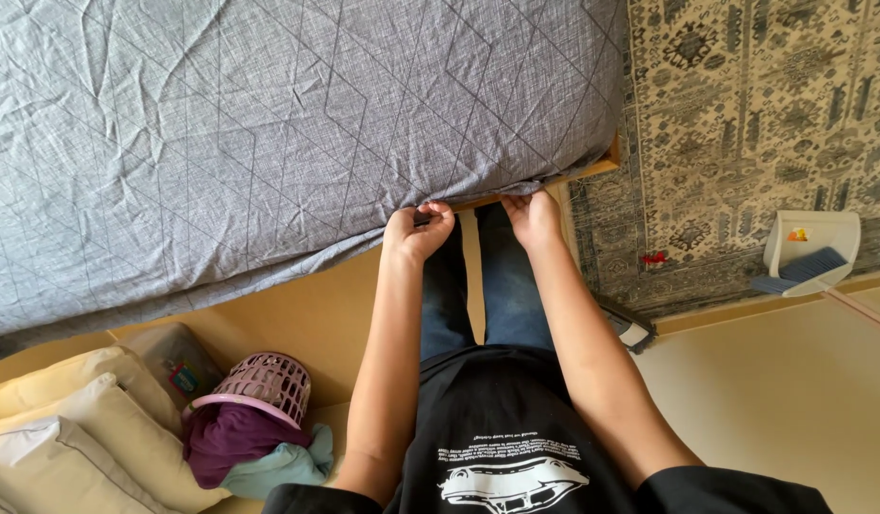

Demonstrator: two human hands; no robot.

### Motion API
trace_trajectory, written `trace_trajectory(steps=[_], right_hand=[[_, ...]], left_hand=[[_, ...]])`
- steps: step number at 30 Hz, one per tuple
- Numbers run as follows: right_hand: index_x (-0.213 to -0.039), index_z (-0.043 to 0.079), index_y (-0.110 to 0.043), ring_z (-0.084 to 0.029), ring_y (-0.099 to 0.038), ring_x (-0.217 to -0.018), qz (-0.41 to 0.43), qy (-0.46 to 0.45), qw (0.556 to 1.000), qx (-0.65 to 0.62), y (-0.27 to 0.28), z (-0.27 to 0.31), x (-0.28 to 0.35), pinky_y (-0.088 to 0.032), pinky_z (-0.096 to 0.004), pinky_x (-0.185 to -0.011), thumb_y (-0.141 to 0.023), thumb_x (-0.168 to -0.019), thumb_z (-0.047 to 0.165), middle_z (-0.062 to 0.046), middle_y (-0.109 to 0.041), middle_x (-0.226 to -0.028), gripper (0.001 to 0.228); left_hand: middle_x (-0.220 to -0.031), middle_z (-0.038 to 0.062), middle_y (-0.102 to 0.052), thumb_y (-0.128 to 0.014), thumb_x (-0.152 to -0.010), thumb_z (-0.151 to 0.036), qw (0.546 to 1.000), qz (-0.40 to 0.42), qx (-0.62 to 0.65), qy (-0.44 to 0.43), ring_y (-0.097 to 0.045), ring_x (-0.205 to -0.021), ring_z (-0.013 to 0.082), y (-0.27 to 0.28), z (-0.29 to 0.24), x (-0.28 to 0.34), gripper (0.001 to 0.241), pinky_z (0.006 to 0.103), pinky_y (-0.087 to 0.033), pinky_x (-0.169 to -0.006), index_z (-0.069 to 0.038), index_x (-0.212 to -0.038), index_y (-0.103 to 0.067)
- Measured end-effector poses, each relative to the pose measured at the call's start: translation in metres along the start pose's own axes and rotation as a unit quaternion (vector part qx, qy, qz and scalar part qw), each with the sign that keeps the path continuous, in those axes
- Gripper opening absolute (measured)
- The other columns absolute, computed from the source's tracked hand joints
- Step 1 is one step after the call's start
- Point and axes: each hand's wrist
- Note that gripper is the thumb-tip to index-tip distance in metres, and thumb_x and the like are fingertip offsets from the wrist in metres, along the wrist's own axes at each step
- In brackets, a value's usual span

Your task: The person is making a bed by tucking a gray patterned fitted sheet around the mattress. They work their way around the perimeter, pulling the fabric tight and smoothing it over the corners and sides to ensure a snug fit.

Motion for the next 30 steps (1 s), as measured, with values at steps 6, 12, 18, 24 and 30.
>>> trace_trajectory(steps=[6, 12, 18, 24, 30], right_hand=[[-0.133, 0.0, -0.05, -0.033, -0.06, -0.116, -0.021, -0.021, 0.999, -0.021, -0.058, 0.027, 0.042, -0.056, -0.053, -0.101, -0.039, -0.103, 0.019, -0.018, -0.056, -0.13, 0.037], [-0.133, 0.001, -0.055, -0.031, -0.056, -0.121, 0.058, -0.073, 0.993, -0.072, -0.037, 0.019, 0.024, -0.051, -0.049, -0.106, -0.041, -0.105, 0.023, -0.016, -0.057, -0.137, 0.038], [-0.131, 0.006, -0.058, -0.03, -0.058, -0.118, 0.097, -0.1, 0.987, -0.075, -0.027, 0.011, 0.019, -0.045, -0.05, -0.11, -0.045, -0.098, 0.029, -0.013, -0.061, -0.132, 0.043], [-0.124, 0.001, -0.057, -0.034, -0.061, -0.119, 0.014, -0.081, 0.996, 0.016, -0.019, 0.014, 0.026, -0.048, -0.05, -0.112, -0.048, -0.101, 0.032, -0.019, -0.061, -0.125, 0.04], [-0.127, 0.001, -0.059, -0.029, -0.062, -0.118, 0.066, -0.068, 0.995, -0.018, -0.015, 0.004, 0.036, -0.047, -0.043, -0.111, -0.057, -0.098, 0.037, -0.015, -0.062, -0.125, 0.046]], left_hand=[[-0.068, 0.003, -0.046, -0.036, -0.099, -0.003, 0.996, -0.054, 0.022, 0.073, -0.047, -0.064, 0.0152, -0.025, -0.002, 0.009, 0.023, 0.0364, -0.049, -0.066, -0.003, -0.078, -0.046], [-0.069, 0.009, -0.044, -0.041, -0.09, 0.0, 0.978, -0.14, 0.091, 0.126, -0.044, -0.064, 0.0167, -0.03, -0.003, 0.021, 0.015, 0.0341, -0.048, -0.063, 0.0, -0.079, -0.052], [-0.067, 0.005, -0.041, -0.037, -0.096, -0.001, 0.995, -0.037, 0.054, 0.081, -0.044, -0.063, 0.0172, -0.006, -0.011, 0.015, 0.016, 0.0339, -0.052, -0.066, 0.0, -0.082, -0.045], [-0.067, 0.009, -0.046, -0.036, -0.09, -0.003, 0.991, -0.019, 0.042, 0.129, -0.041, -0.059, 0.0156, -0.03, -0.016, 0.015, 0.014, 0.0317, -0.042, -0.055, 0.0, -0.082, -0.047], [-0.07, 0.008, -0.046, -0.036, -0.087, 0.001, 0.987, -0.07, 0.061, 0.133, -0.04, -0.061, 0.0152, -0.05, -0.009, 0.035, 0.018, 0.0293, -0.04, -0.055, -0.003, -0.077, -0.051]])
Point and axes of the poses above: each hand's wrist, its own x-axis away from the middle knuckle, its own y-axis out of the back of the hand, z = x × y
